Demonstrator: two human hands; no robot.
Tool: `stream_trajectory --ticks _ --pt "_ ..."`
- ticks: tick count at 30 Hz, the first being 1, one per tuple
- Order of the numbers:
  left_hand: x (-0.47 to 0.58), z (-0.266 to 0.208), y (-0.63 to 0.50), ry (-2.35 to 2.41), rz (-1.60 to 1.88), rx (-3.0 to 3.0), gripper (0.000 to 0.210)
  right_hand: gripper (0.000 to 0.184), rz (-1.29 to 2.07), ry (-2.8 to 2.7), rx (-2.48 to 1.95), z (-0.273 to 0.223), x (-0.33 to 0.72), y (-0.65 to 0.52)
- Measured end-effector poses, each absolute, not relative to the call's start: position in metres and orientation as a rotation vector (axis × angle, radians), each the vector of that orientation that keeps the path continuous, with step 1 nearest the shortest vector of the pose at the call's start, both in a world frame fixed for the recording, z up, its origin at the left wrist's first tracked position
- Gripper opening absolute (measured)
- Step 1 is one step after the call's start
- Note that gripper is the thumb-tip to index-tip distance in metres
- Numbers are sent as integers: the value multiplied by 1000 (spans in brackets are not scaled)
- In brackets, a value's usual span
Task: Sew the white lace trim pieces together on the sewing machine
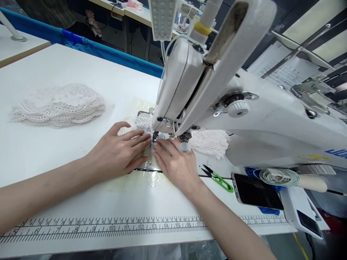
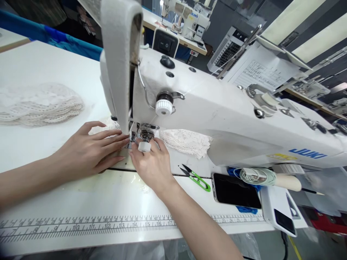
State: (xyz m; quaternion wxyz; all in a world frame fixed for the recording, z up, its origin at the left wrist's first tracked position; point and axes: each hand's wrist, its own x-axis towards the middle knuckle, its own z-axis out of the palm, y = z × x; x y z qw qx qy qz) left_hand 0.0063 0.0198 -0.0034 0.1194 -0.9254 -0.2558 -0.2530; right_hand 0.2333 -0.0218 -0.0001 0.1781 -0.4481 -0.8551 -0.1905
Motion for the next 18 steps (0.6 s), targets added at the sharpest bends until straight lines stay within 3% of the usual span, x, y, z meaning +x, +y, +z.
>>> stream_trajectory --ticks 12,18 --pt "6 -7 19 -853 -741 -2739 36 23 -542 -2396 -1264 1 233 -23" --pt "2 -2 24 -862 -734 -2689 38 24 -329 -2475 -1195 5 226 -26"
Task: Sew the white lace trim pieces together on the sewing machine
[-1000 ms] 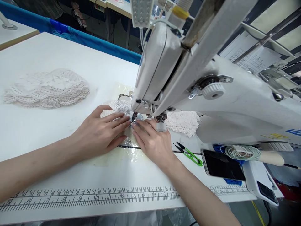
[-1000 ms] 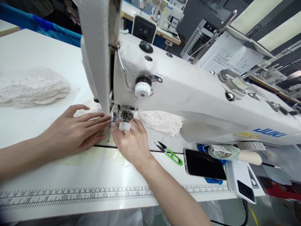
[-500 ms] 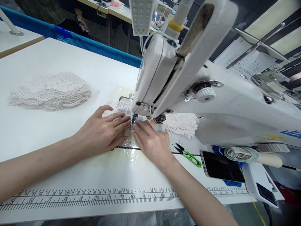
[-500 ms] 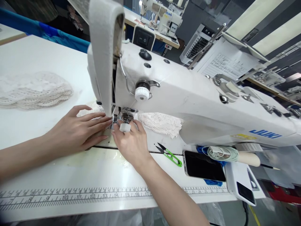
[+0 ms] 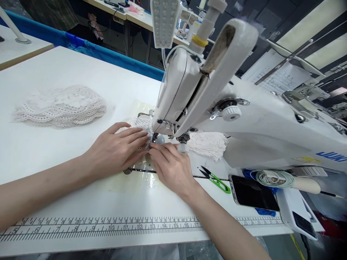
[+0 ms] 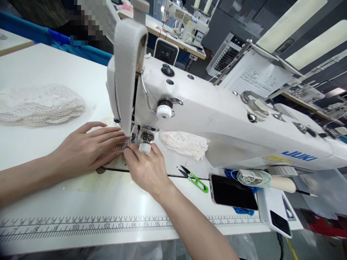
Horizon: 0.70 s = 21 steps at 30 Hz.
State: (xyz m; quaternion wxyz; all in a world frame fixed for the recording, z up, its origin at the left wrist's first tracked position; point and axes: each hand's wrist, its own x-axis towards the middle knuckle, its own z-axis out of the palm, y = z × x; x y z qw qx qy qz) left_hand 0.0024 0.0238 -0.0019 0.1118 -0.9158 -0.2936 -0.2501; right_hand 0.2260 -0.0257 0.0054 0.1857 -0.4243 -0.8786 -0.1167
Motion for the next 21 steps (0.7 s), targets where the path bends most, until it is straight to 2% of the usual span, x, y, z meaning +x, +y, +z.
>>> stream_trajectory --ticks 4,8,11,13,18,21 --pt "-7 2 27 -860 -695 -2642 43 26 -207 -2490 -1094 10 224 -28" --pt "-13 7 22 -773 -749 -2562 32 12 -571 -2321 -1054 13 228 -32" --pt "-12 7 23 -689 -784 -2631 22 12 -535 -2346 -1015 17 227 -37" --pt "-11 3 26 -692 -780 -2716 30 15 -404 -2414 -1003 19 224 -39" --pt "-12 -7 33 -722 -746 -2818 42 13 -515 -2370 -1088 21 220 -44" --pt "-13 -8 32 -720 -771 -2832 46 19 -375 -2451 -1142 20 218 -46"
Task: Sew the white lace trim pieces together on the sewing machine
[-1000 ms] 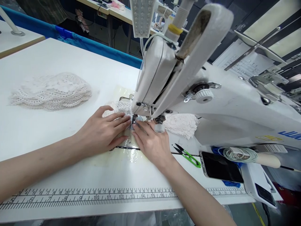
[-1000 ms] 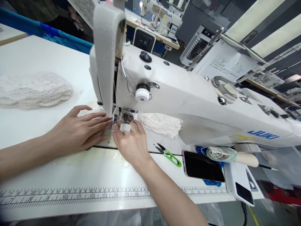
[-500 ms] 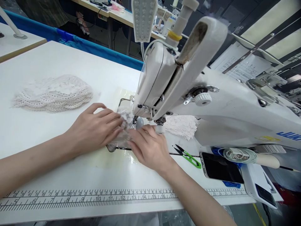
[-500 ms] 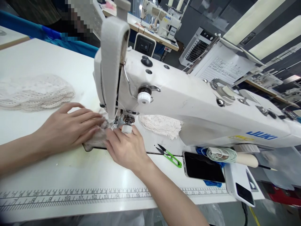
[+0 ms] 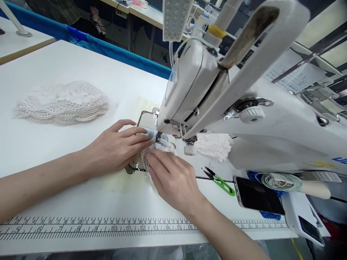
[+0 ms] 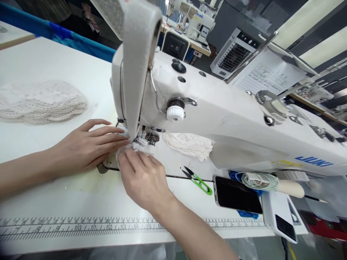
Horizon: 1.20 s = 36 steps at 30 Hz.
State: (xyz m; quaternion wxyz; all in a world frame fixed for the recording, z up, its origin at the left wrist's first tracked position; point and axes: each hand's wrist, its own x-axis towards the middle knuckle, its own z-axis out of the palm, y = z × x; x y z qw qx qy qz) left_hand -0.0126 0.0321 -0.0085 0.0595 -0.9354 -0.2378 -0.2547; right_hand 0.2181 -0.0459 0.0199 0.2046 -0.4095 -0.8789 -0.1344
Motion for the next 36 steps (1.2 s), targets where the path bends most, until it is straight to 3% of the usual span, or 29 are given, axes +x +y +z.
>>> stream_trajectory --ticks 6,16,26,36 --pt "-10 -11 29 -653 -740 -2840 41 26 -360 -2421 -1389 12 225 -36" --pt "-9 -12 22 -629 -664 -2833 60 32 -360 -2427 -1411 6 233 -25" --pt "-6 -7 14 -577 -607 -2709 40 30 -379 -2395 -1390 6 235 -25" --pt "-2 -8 15 -582 -651 -2706 40 33 -418 -2422 -1406 6 237 -23"
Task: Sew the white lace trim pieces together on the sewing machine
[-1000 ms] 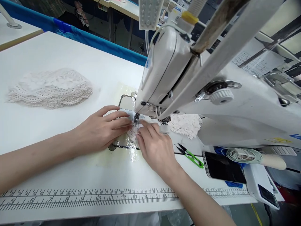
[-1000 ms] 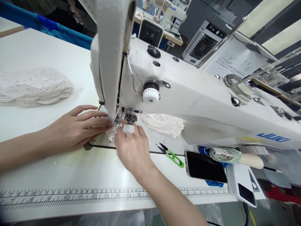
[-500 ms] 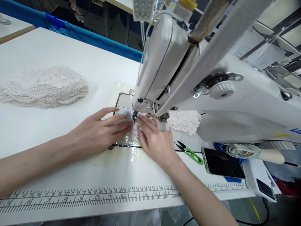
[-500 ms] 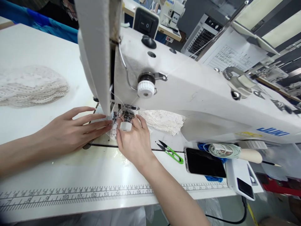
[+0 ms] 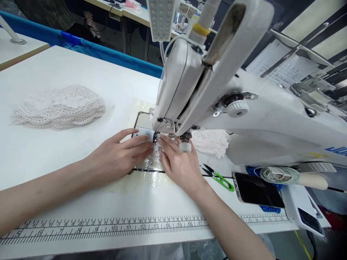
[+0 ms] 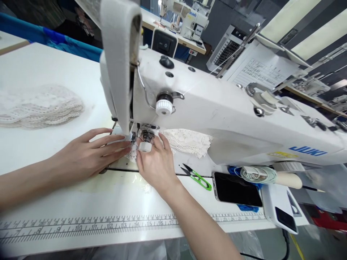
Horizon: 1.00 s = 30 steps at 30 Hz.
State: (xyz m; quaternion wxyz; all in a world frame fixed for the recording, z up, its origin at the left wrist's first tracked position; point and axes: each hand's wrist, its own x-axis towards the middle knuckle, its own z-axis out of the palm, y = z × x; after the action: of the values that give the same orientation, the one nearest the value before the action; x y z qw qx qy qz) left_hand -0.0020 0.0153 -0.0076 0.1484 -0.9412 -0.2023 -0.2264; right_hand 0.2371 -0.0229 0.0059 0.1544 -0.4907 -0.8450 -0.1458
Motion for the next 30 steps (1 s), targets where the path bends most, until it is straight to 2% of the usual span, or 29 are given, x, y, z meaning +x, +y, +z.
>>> stream_trajectory --ticks 4,10,14,30 --pt "3 -3 18 -561 -697 -2655 37 33 -416 -2408 -1370 6 239 -25" --pt "9 3 15 -655 -779 -2705 28 33 -219 -2437 -1185 8 240 -30" --pt "8 0 11 -606 -790 -2666 22 22 -307 -2436 -1103 10 241 -31" --pt "5 -2 12 -603 -749 -2677 22 23 -365 -2454 -1045 13 240 -32"
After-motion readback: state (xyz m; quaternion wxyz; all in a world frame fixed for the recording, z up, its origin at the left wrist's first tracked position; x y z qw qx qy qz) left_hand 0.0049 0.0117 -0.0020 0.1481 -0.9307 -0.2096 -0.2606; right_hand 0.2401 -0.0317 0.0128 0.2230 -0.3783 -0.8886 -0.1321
